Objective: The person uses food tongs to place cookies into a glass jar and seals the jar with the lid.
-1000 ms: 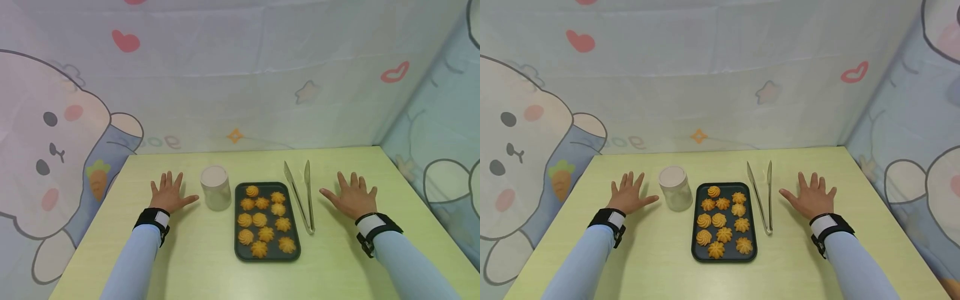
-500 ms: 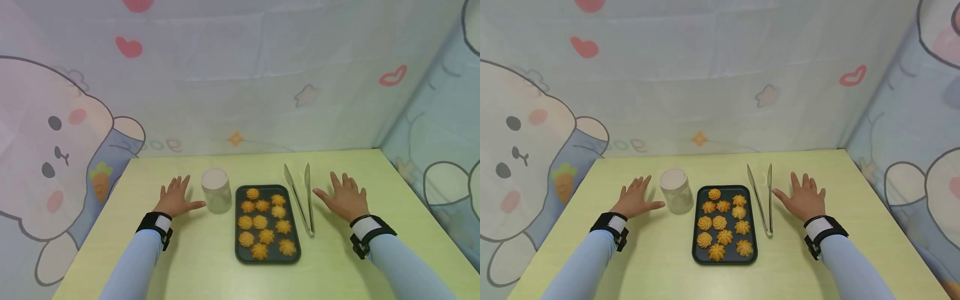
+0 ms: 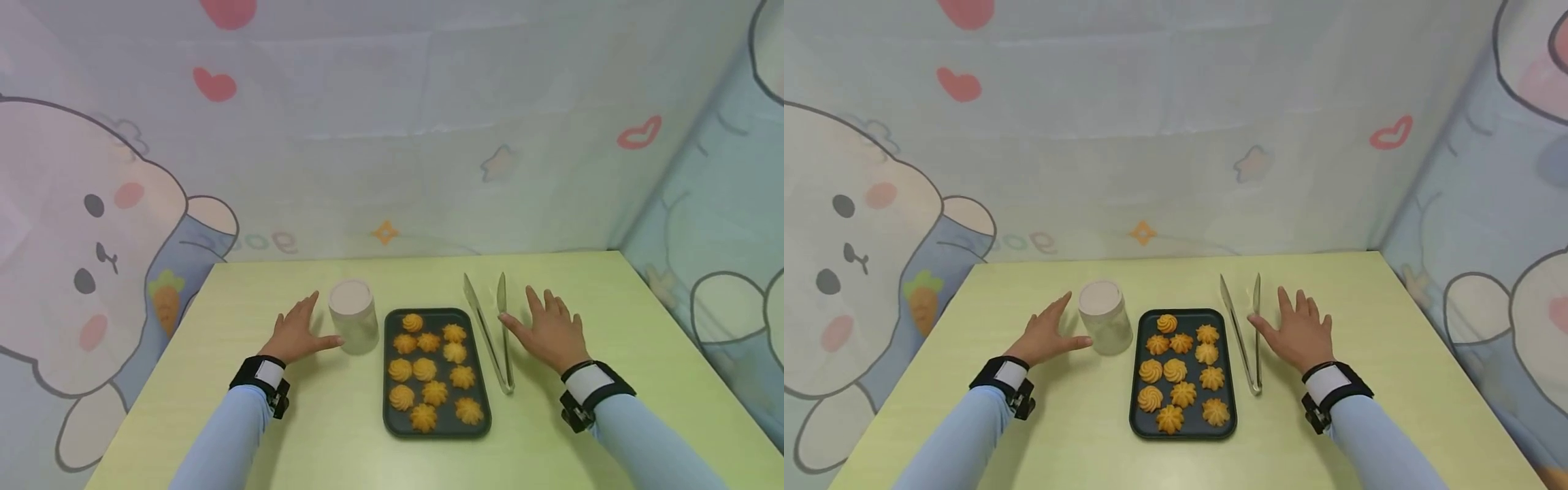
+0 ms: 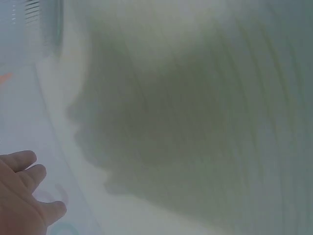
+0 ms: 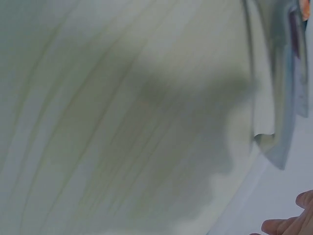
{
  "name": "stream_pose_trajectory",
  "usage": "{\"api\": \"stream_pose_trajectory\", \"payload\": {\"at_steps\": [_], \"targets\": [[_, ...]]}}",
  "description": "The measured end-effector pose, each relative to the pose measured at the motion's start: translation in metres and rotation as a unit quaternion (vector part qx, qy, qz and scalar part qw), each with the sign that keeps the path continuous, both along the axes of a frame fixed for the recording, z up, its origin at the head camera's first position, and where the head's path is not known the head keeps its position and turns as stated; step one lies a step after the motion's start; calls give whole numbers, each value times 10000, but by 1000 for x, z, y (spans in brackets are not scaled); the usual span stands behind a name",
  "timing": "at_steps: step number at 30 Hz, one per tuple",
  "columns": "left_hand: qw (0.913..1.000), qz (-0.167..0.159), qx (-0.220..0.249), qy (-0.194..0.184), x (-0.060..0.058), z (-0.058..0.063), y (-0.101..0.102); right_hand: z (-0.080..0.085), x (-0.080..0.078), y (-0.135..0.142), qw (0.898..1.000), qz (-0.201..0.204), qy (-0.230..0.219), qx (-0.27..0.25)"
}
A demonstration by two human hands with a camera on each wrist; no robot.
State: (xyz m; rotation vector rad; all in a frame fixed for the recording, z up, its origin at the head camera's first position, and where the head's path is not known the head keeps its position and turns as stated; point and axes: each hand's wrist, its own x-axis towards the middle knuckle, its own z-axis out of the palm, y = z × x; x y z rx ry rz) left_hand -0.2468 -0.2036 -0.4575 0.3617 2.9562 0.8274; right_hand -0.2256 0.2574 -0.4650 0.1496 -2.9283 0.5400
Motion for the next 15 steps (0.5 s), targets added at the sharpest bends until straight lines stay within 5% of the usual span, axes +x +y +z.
{"api": "stream_pose_trajectory", "payload": {"at_steps": [15], "targets": [[9958,-122,903,71,-2,-7,16,11,9,-30,9989,111,125,-435]]}}
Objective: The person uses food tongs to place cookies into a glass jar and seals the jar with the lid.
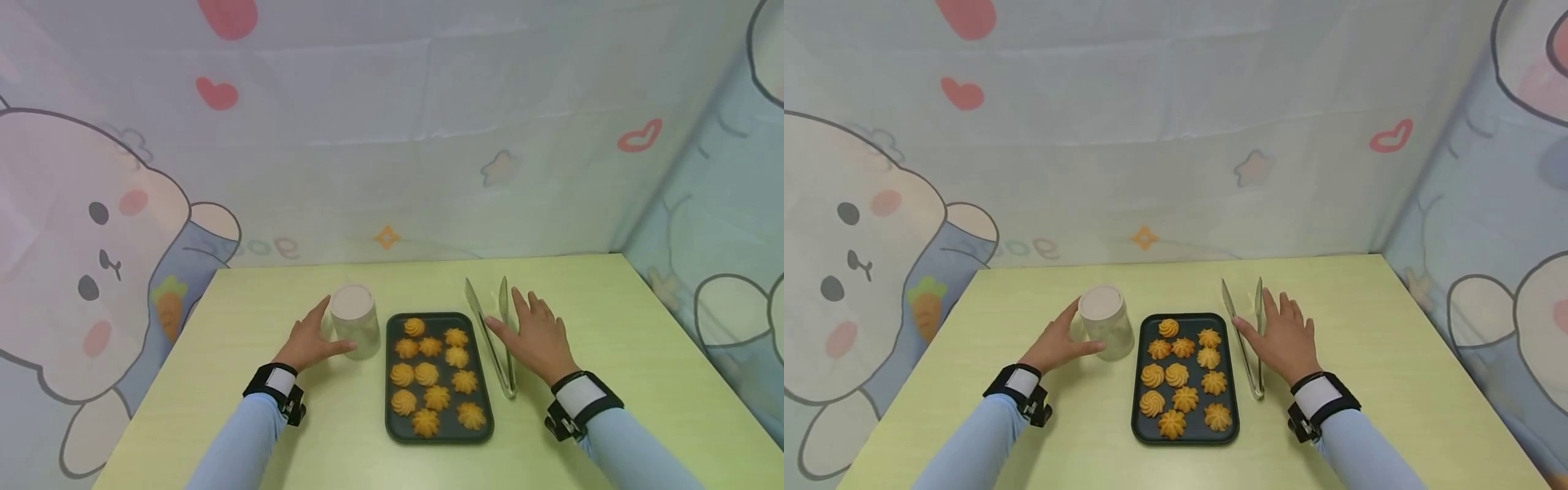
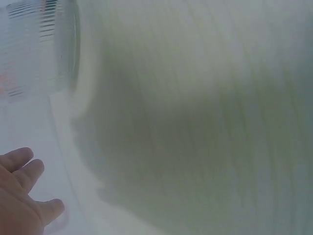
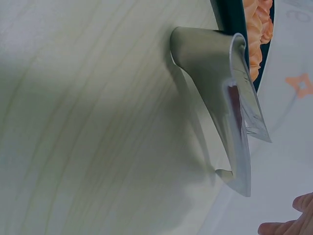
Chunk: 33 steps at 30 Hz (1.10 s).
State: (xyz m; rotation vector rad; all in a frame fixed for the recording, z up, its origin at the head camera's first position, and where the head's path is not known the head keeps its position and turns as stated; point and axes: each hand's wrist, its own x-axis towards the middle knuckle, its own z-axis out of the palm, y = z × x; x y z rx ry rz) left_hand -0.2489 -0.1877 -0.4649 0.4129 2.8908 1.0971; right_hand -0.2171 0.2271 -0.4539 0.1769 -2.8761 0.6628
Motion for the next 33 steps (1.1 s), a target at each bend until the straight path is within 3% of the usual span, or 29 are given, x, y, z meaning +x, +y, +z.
{"api": "stream_pose_trajectory", "payload": {"at_steps": [7,11,23,33], "targets": [[9973,67,689,-235,-1,-8,8,-1,2,2,10000,-37,20,22],[9959,209,770,-432,2,-8,13,-2,2,3,10000,-53,17,30],[9933,114,1106,-328,-3,-14,24,0,4,2,10000,-26,48,2],[9926,346,1156,-160,-2,-18,31,1,8,-3,9998,72,138,-154]]}}
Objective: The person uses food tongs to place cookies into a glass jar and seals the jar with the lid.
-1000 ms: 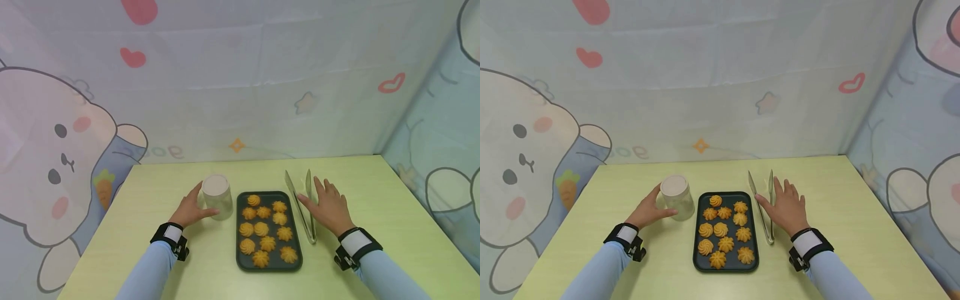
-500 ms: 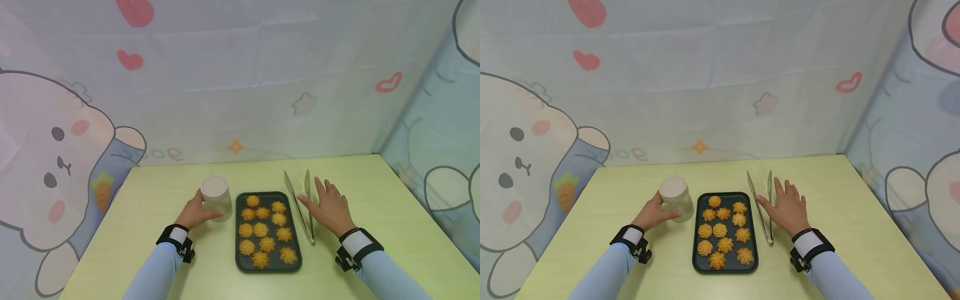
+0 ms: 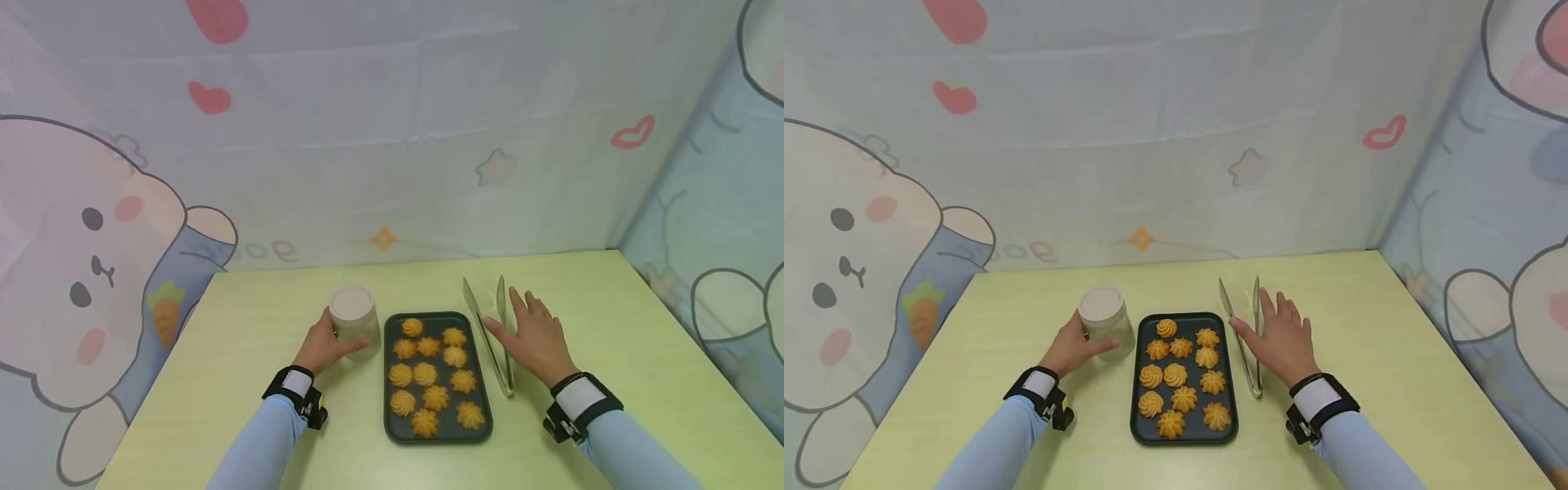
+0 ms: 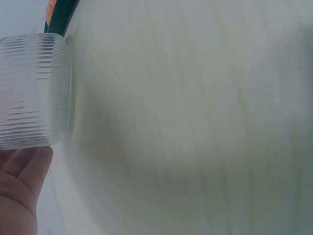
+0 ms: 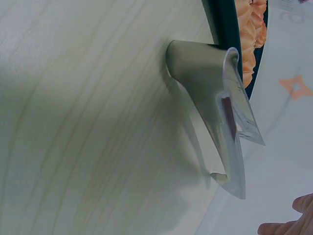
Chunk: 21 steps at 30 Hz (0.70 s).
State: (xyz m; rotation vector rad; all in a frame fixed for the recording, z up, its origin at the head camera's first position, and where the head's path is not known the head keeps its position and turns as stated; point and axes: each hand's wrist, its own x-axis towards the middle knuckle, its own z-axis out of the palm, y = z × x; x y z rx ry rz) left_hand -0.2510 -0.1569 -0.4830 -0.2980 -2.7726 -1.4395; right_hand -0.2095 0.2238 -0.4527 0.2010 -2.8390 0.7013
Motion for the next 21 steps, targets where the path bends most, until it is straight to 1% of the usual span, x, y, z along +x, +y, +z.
{"api": "stream_pose_trajectory", "payload": {"at_steps": [4,7,13,17,21], "targets": [[9999,96,23,20,-1,1,-1,3,1,-3,9999,9,-32,-117],[9998,120,70,136,0,6,0,4,2,-6,9997,12,-66,-231],[9986,248,168,434,3,24,4,8,5,-18,9987,99,-100,-491],[9980,170,143,600,6,36,8,13,9,-26,9967,201,-173,-773],[9970,60,94,768,10,44,11,16,14,-34,9927,278,-320,-1127]]}}
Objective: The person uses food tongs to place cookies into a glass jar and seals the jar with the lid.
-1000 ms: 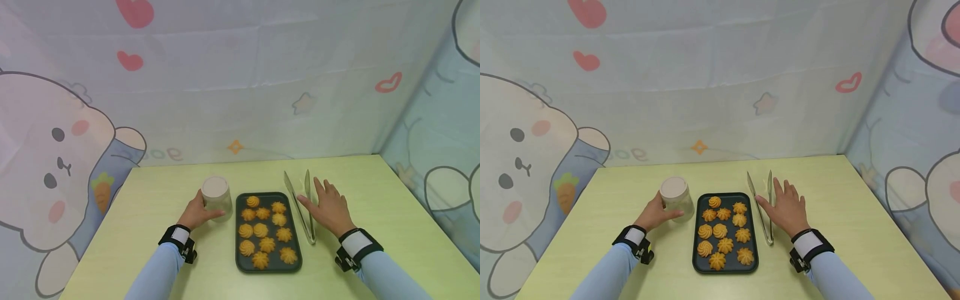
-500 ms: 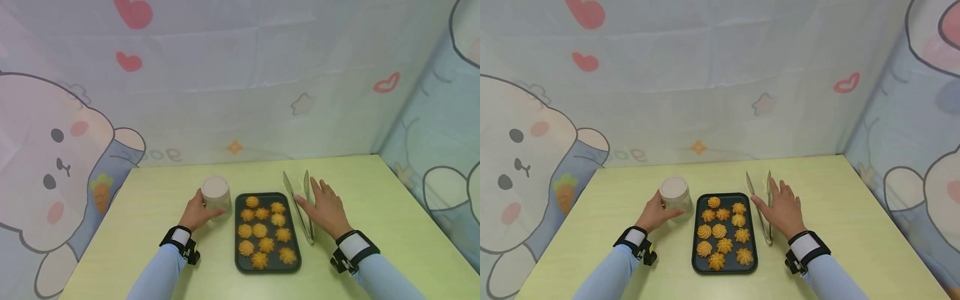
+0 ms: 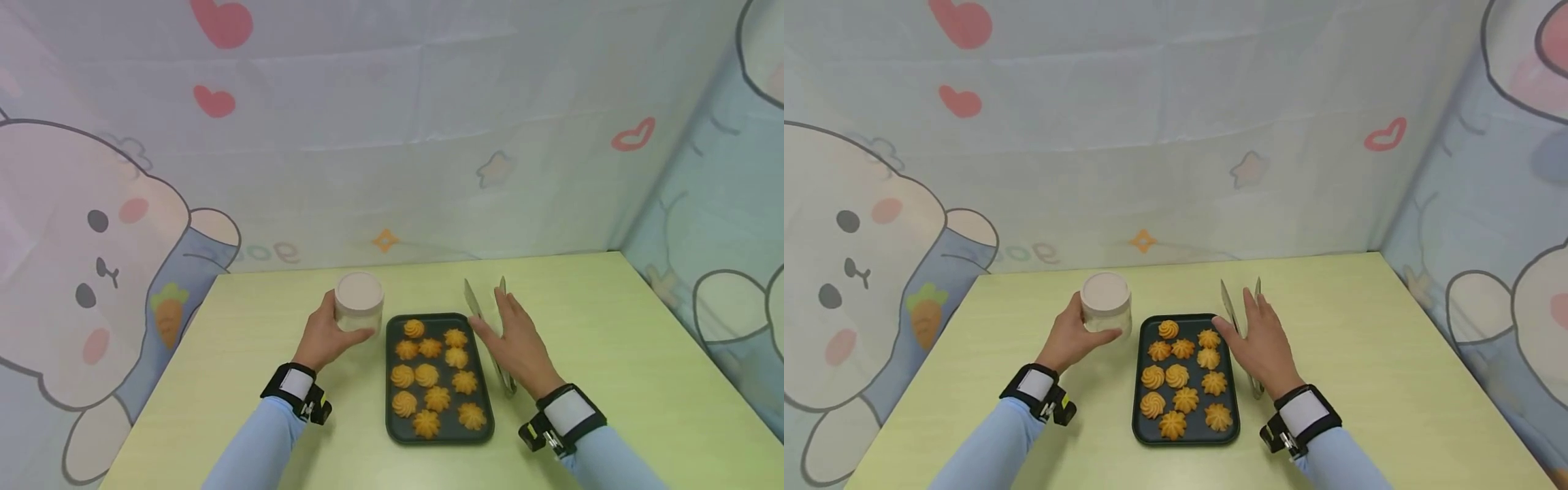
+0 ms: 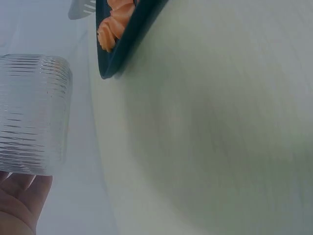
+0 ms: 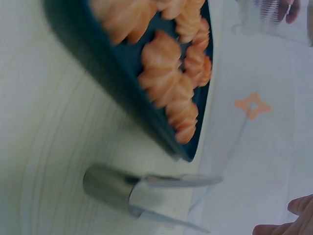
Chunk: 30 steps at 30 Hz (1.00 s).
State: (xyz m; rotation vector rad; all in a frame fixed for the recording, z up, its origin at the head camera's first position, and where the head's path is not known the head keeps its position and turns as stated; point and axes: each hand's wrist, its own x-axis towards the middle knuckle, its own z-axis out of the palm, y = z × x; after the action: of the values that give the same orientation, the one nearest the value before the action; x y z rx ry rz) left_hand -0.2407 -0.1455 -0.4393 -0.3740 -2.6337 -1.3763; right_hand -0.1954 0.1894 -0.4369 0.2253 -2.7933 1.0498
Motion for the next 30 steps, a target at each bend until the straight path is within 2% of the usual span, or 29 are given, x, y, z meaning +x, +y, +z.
{"api": "stream_pose_trajectory", "payload": {"at_steps": [8,15,22,30], "targets": [[9985,30,-451,325,12,8,3,1,11,-24,9988,60,-8,-491],[9952,93,-722,660,30,11,10,1,21,-44,9941,119,-107,-1073],[9878,179,-1150,1036,46,8,19,3,29,-56,9908,276,-16,-1323],[9794,132,-1564,1271,53,3,26,8,34,-63,9867,427,-81,-1567]]}}
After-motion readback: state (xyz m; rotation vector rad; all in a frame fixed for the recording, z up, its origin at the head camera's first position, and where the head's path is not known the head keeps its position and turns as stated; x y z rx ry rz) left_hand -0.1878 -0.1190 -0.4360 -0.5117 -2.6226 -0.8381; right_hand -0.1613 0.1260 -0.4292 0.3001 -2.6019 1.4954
